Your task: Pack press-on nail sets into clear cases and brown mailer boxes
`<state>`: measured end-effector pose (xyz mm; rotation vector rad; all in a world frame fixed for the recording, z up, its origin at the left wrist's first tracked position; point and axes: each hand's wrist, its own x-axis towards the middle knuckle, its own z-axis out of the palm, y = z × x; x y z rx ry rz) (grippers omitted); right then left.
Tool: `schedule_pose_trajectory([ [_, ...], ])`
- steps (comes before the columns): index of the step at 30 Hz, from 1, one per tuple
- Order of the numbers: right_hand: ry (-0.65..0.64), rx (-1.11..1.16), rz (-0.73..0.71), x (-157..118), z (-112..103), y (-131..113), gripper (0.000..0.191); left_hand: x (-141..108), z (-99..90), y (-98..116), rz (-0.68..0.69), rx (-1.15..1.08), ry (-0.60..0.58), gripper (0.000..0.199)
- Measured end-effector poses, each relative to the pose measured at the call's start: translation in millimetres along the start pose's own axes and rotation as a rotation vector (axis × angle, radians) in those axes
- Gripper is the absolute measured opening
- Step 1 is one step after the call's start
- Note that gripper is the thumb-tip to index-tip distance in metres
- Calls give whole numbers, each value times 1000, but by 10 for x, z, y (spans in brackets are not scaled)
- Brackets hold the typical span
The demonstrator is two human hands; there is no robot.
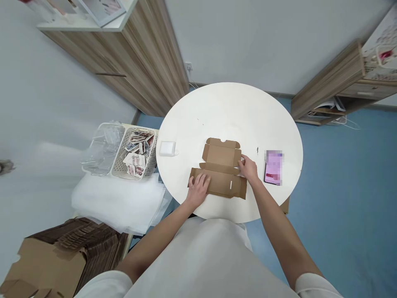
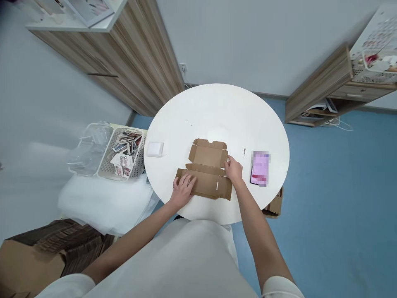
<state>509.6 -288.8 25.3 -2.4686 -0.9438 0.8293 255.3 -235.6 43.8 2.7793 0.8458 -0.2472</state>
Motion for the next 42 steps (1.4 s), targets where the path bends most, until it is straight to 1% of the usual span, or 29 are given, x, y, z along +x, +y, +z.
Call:
schedule_pose_trajectory([
  [4, -13, -33, -20, -53, -29, 41, 37, 48, -41, -12, -19, 67, -53, 69],
  [8, -34, -97, -46, -142, -73, 15, 28, 129, -106, -37, -4, 108, -59, 82],
  [12, -26, -162, -49, -272, -80, -64, 21, 238, -148, -76, 96, 162, -42, 93],
  [15, -66, -192, -36, -395, -52, -146, 23, 306, -131, -114, 177, 178, -58, 98],
  [17, -62, -203, -17, -509, -10, -207, 29, 323, -102, -144, 211, 169, -83, 99],
  [19, 27, -241, -14, -666, 62, -264, 40, 309, -67, -179, 227, 150, -96, 98],
  [20, 98, -284, -27, -760, 112, -286, 51, 292, -50, -200, 229, 141, -98, 98],
  [21, 175, -344, -54, -859, 173, -302, 66, 270, -35, -224, 232, 135, -97, 97],
  [22, 191, -404, -108, -958, 244, -311, 80, 247, -20, -251, 236, 130, -94, 97],
  [24, 95, -508, -265, -1131, 405, -309, 97, 204, 4, -306, 256, 123, -80, 96],
  [26, 1, -583, -360, -1242, 567, -292, 106, 174, 19, -353, 281, 115, -60, 96],
  [28, -22, -630, -356, -1279, 699, -278, 110, 149, 19, -382, 292, 108, -50, 99],
  [30, -10, -655, -331, -1268, 787, -280, 108, 106, 6, -397, 281, 98, -51, 104],
  [32, 8, -665, -314, -1242, 838, -295, 106, 26, -7, -424, 241, 62, -41, 112],
  [34, 20, -670, -304, -1226, 870, -312, 105, -95, 0, -491, 155, -19, 8, 114],
  [36, 32, -673, -291, -1225, 897, -324, 105, -237, 41, -611, -1, -151, 100, 107],
  [38, 39, -672, -276, -1232, 924, -335, 105, -363, 112, -765, -216, -319, 173, 91],
  [39, 38, -670, -266, -1236, 937, -345, 105, -410, 154, -842, -309, -426, 162, 86],
  [40, 35, -665, -256, -1240, 949, -358, 106, -443, 197, -912, -374, -548, 135, 83],
  [42, 11, -656, -237, -1245, 968, -400, 106, -466, 274, -1017, -436, -776, 73, 78],
])
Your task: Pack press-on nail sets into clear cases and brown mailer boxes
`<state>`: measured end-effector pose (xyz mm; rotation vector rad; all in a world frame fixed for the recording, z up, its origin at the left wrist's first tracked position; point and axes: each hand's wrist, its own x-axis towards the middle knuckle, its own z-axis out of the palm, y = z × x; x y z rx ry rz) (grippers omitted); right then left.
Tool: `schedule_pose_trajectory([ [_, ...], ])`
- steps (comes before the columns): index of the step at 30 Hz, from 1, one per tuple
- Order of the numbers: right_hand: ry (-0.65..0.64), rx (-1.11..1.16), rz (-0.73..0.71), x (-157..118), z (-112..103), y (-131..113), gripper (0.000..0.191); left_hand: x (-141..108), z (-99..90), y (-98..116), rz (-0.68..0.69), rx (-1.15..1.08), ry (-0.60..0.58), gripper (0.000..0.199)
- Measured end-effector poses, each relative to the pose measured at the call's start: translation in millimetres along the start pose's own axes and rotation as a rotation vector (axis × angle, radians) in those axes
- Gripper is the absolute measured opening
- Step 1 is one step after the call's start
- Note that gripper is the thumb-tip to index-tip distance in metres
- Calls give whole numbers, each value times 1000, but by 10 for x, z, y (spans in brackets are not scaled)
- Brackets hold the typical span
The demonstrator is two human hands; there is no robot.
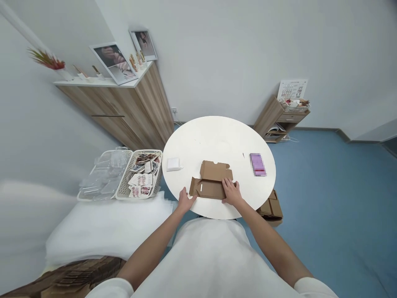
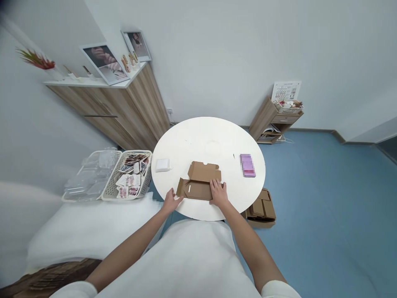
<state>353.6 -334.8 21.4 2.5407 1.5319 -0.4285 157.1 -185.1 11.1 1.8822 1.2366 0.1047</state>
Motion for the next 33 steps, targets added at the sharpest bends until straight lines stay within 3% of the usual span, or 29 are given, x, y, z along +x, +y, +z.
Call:
schedule_pose_trajectory([
  [4, -65, 15, 14, 18, -61, -110, 109, 94, 32, -73, -29, -194, -42, 62],
  [10, -114, 90, 16, 21, -149, -284, 105, 116, 68, 22, 61, -149, -20, 37],
  [17, -120, 146, 37, -8, -139, -404, 109, 18, 26, 88, 106, -74, -42, 52],
  [24, -198, 165, -26, 14, -198, -330, 116, 127, -9, 161, 96, 112, -86, 30],
  [33, -186, 208, -45, 36, -218, -279, 114, 132, 34, 89, 152, 166, -88, 31],
])
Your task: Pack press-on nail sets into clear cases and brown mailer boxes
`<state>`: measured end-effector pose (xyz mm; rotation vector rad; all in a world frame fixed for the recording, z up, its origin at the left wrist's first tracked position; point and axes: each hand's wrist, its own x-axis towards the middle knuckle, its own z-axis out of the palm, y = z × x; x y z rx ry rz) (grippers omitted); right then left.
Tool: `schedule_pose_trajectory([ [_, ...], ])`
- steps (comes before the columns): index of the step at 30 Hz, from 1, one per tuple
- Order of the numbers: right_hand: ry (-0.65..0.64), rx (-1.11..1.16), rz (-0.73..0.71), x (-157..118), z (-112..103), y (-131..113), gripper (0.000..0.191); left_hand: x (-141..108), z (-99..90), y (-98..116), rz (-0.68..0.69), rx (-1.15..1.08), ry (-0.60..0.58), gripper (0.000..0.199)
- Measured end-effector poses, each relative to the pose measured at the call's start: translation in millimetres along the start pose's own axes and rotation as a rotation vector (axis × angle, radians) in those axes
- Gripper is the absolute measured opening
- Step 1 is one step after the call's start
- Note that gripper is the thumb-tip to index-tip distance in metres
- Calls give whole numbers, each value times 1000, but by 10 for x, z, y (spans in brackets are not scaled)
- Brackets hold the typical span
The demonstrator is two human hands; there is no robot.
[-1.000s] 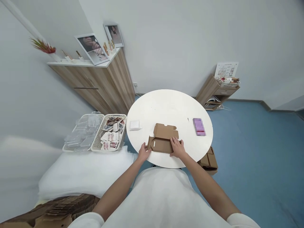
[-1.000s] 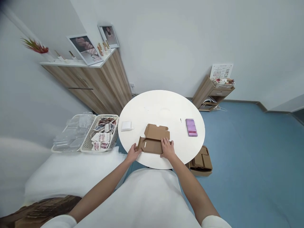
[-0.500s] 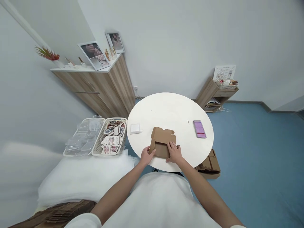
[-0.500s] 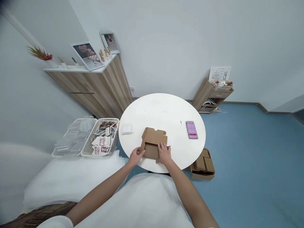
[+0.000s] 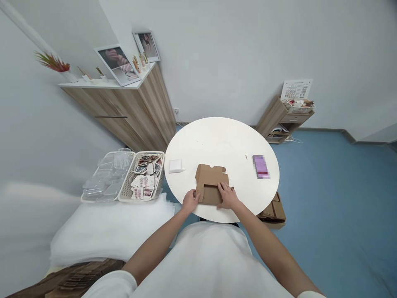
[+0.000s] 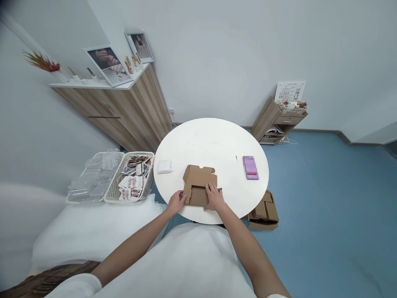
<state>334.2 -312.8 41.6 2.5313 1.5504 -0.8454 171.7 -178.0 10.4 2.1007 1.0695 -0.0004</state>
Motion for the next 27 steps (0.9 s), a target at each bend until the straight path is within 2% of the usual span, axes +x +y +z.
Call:
schedule_pose_trajectory([
  [6, -38, -26, -22, 15, -70, 26, 118, -37, 29, -13, -58, 15, -5, 23],
  [14, -30, -50, -52, 87, -53, 71, 122, 51, 10, 115, -133, 331, -62, 20],
  [19, -16, -62, -54, 160, -119, 199, 118, 122, 6, 218, -138, 267, -71, 21],
  [22, 6, -71, -43, 197, -181, 327, 113, 130, -17, 261, -67, 96, -87, 39],
  [24, 22, -75, -48, 219, -211, 410, 112, 138, -54, 287, -9, 23, -97, 64],
  [27, 34, -83, -71, 250, -235, 486, 114, 207, -126, 336, 134, 64, -144, 103],
])
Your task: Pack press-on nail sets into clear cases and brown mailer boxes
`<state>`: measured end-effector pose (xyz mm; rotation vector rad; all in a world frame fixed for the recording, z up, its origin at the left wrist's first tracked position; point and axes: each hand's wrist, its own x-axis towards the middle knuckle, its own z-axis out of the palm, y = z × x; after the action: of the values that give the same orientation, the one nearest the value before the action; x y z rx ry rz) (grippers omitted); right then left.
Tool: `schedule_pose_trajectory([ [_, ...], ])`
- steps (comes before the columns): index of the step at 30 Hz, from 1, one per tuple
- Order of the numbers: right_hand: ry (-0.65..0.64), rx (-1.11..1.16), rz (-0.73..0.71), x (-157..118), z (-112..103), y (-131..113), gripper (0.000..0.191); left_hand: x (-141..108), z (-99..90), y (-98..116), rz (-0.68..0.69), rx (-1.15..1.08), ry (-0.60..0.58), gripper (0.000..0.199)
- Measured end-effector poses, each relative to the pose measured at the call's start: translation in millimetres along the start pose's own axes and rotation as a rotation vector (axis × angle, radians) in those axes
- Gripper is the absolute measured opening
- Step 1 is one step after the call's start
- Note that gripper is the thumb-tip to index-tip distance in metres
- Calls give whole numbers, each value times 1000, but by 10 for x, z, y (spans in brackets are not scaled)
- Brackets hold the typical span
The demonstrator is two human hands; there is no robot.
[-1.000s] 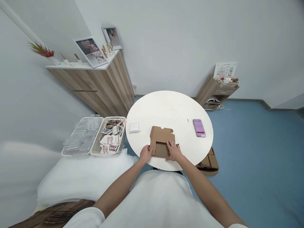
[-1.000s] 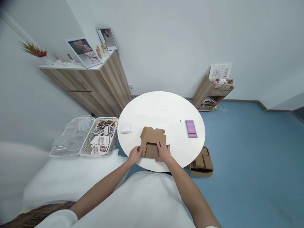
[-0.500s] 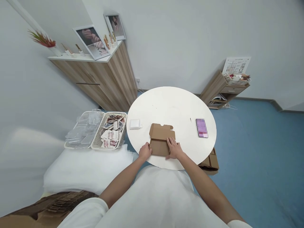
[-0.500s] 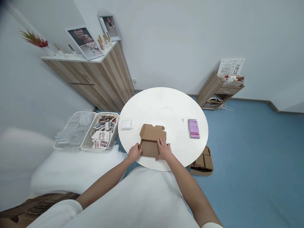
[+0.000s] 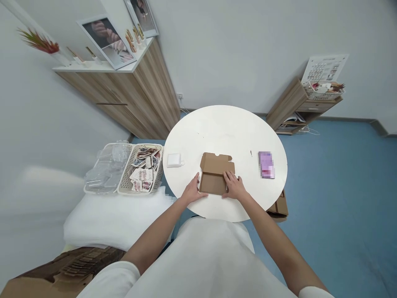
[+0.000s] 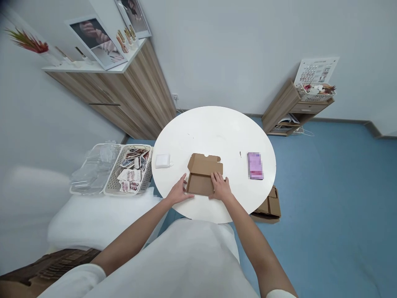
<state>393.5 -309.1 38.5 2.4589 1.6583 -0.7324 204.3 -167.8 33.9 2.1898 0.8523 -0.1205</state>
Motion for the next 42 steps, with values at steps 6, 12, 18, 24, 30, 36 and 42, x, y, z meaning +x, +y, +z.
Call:
schedule_pose_trajectory([
  [6, 32, 11, -23, 9, -15, 0, 110, 261, -78, 30, 138, 189, -135, 120],
  [12, 271, 353, 202, -276, 122, 92, 99, 310, -15, -14, 140, 127, -117, 116],
  [18, 371, 1427, 579, -520, 351, 165, 83, 306, -17, -7, 125, 24, -125, 117],
  [24, 409, 1562, 564, -514, 389, 49, 57, 238, 62, -16, 179, -33, -116, 123],
  [30, 463, 1288, 504, -473, 493, -74, 51, 43, 216, -21, 181, -54, -129, 123],
  [36, 397, 848, 576, -413, 595, -73, 20, -37, 263, -12, 176, -24, -147, 124],
  [42, 314, 627, 599, -365, 605, -91, 8, -11, 274, -19, 172, -8, -167, 124],
])
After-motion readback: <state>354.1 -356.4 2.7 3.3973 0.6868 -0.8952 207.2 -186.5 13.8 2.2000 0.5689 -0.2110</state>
